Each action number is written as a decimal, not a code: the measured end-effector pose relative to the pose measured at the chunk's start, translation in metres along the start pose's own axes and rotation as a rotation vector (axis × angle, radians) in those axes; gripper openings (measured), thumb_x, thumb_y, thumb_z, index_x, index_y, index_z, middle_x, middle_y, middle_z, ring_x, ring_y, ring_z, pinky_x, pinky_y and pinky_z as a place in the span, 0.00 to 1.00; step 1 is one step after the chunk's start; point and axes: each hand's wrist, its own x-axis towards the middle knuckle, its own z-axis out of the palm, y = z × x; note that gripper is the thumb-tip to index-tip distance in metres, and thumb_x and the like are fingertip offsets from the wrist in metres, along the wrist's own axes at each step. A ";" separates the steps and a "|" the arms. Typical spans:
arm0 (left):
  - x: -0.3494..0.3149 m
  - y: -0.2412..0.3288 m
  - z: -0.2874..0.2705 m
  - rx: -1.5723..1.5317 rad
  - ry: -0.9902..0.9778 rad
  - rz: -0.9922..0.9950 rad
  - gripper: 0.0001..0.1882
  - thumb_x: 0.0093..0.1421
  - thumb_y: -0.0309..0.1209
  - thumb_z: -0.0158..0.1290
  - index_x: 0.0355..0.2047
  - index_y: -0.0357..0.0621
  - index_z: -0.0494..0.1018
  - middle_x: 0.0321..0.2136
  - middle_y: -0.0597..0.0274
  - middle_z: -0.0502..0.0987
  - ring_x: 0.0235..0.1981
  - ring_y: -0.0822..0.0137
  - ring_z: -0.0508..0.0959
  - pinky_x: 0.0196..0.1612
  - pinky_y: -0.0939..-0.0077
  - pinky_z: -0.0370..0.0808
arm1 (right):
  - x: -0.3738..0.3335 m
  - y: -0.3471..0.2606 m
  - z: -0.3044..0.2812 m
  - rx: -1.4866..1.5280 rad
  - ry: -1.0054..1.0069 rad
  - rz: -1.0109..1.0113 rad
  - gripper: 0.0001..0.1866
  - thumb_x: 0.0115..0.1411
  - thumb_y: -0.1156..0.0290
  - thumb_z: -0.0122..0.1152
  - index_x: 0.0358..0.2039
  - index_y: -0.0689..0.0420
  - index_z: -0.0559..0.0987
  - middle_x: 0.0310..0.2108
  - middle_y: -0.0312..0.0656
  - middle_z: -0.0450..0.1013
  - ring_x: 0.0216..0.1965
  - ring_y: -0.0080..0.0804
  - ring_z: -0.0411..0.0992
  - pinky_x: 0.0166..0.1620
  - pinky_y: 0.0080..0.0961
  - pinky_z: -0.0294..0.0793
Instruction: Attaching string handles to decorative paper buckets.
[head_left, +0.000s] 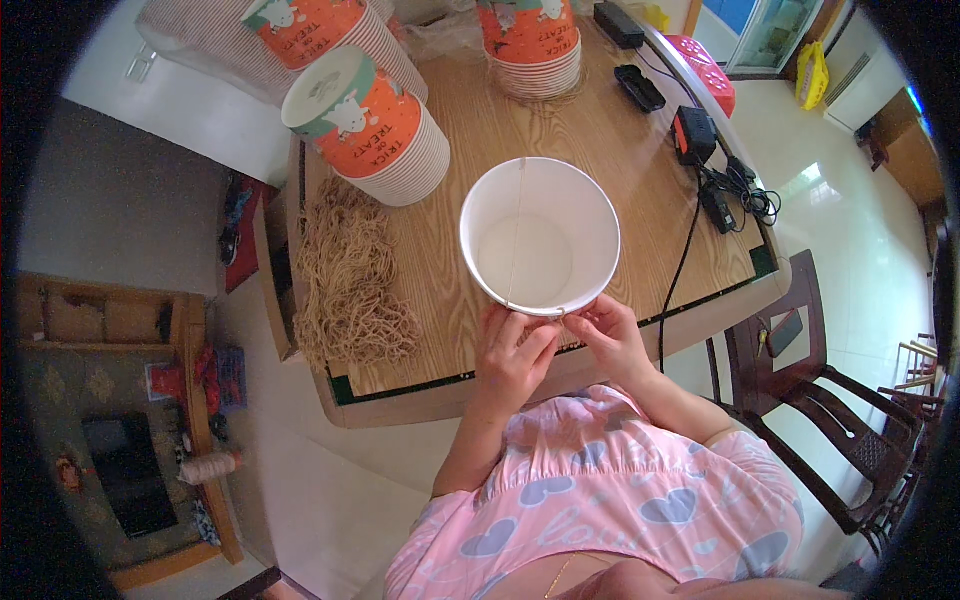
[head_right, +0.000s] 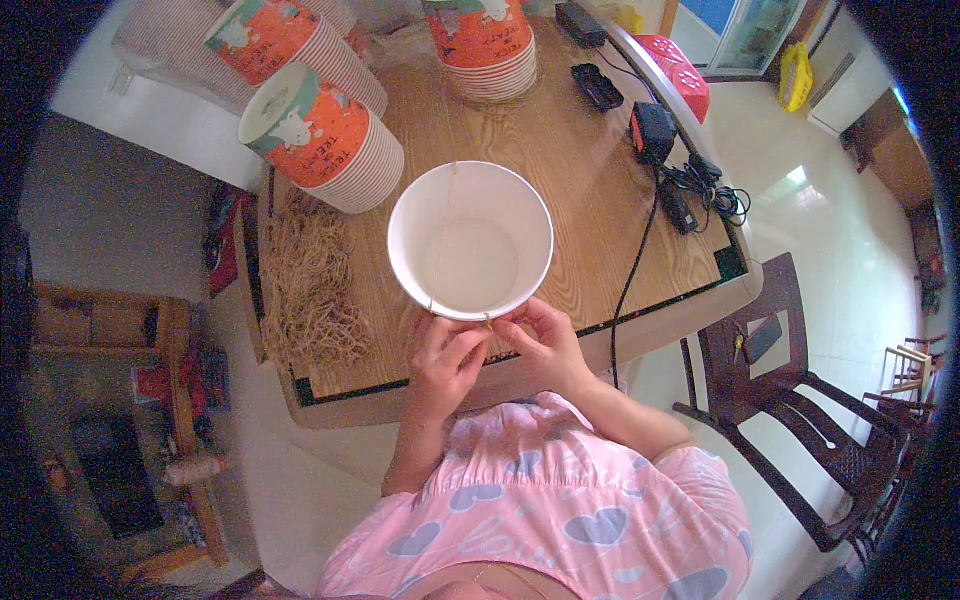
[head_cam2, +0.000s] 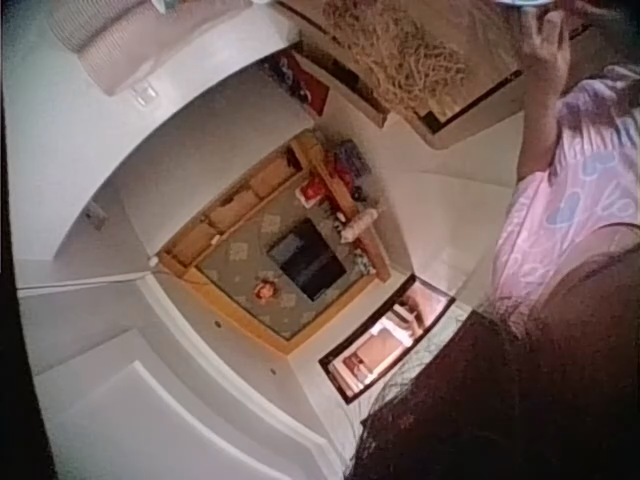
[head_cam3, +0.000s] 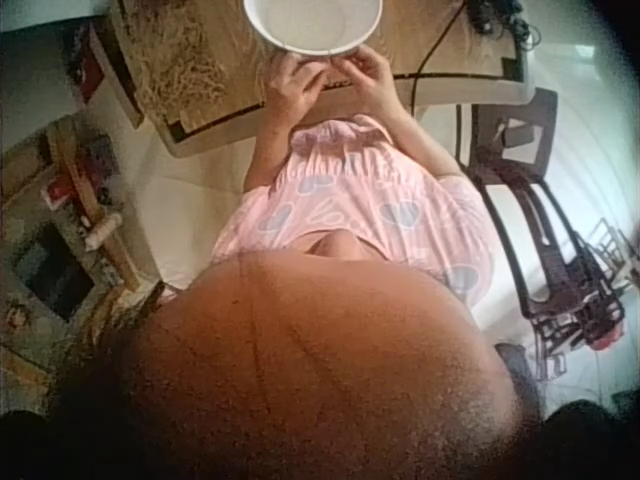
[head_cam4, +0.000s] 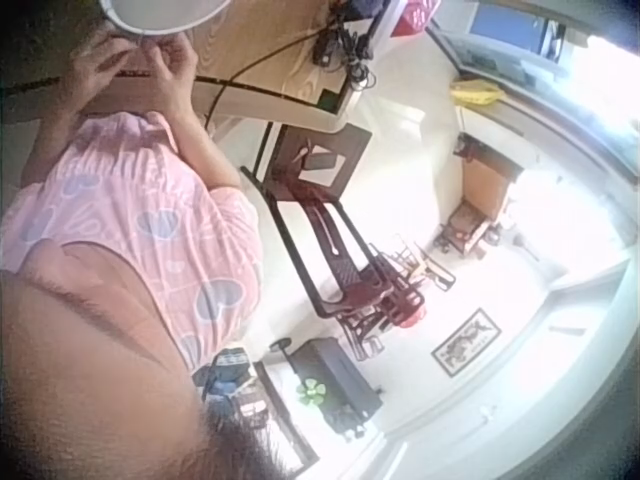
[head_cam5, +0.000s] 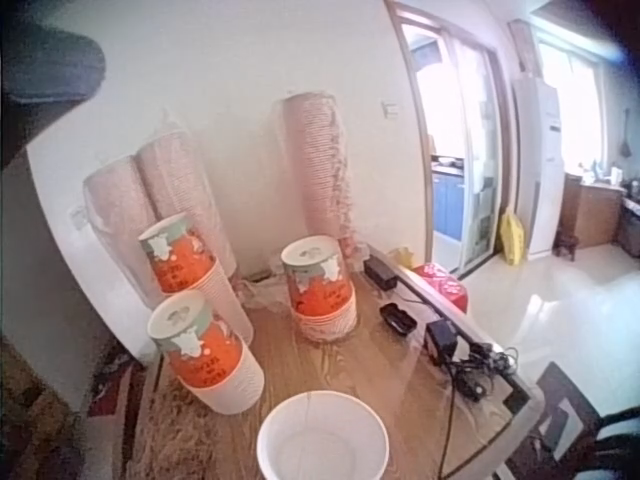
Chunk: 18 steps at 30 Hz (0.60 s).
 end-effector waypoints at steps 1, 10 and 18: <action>0.000 0.000 0.000 0.000 0.000 0.000 0.11 0.43 0.25 0.61 0.29 0.47 0.74 0.30 0.65 0.73 0.36 0.60 0.74 0.46 0.59 0.67 | 0.000 -0.001 -0.001 -0.024 -0.008 0.005 0.05 0.58 0.75 0.57 0.34 0.62 0.74 0.32 0.35 0.73 0.34 0.18 0.68 0.40 0.17 0.68; 0.001 0.000 0.001 0.117 0.015 0.012 0.10 0.45 0.27 0.60 0.30 0.50 0.75 0.30 0.68 0.73 0.37 0.65 0.73 0.49 0.60 0.65 | 0.002 0.005 0.004 -0.416 0.086 -0.389 0.05 0.51 0.81 0.61 0.28 0.63 0.74 0.28 0.39 0.72 0.33 0.27 0.70 0.38 0.21 0.68; 0.001 0.001 0.000 0.154 -0.010 0.019 0.11 0.45 0.26 0.60 0.32 0.47 0.75 0.32 0.68 0.75 0.38 0.65 0.74 0.49 0.58 0.65 | 0.006 0.001 0.004 -0.512 0.079 -0.418 0.06 0.50 0.81 0.62 0.28 0.62 0.74 0.28 0.41 0.73 0.32 0.30 0.71 0.37 0.24 0.69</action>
